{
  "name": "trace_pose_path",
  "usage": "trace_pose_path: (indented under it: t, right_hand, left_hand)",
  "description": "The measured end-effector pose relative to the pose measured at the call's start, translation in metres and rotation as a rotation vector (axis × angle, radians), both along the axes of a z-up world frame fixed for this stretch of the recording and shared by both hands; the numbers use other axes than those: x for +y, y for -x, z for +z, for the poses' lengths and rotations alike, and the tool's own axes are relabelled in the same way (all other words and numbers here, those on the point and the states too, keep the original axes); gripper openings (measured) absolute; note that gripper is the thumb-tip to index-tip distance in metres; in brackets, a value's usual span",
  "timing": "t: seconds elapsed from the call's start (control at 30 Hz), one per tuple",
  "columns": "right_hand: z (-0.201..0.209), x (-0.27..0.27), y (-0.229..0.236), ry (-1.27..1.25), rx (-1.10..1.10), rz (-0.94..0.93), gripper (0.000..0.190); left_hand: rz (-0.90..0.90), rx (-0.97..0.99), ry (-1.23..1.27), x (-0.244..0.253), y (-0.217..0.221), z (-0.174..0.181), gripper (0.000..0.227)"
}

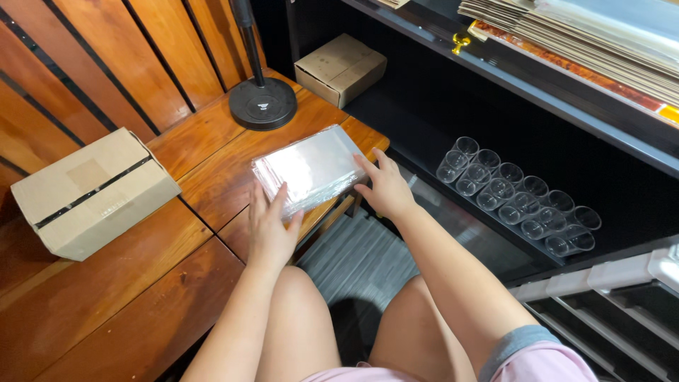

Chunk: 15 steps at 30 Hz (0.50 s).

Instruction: The person repeatedly picks up stacks of clear plastic pouches from a low wooden bench and places them onto a shelf above. The person handles the pouches by hand, stacking them neatly on the shelf.

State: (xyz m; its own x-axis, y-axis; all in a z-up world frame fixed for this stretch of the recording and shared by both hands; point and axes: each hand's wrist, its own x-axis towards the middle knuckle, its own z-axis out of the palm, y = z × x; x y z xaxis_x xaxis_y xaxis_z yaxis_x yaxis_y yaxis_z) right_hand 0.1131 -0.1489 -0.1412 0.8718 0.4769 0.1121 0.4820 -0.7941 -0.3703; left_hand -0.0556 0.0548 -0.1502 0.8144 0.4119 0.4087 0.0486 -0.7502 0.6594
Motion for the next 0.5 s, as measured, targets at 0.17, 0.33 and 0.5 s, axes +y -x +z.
trace_pose_path:
  t: [0.17,0.33,0.5]
  right_hand:
    - [-0.022,-0.002,-0.009,-0.045,-0.033,-0.014,0.058]
    - [-0.04,-0.008,-0.012,-0.076,-0.103,0.0,0.052]
    - [-0.048,-0.013,-0.004,-0.179,-0.128,-0.003,0.044]
  left_hand:
    - [0.019,0.108,0.0,0.003,-0.005,-0.023,0.061]
    - [0.023,0.119,0.027,0.004,-0.002,-0.028,0.061]
    - [0.017,0.08,0.023,0.006,-0.002,-0.037,0.06]
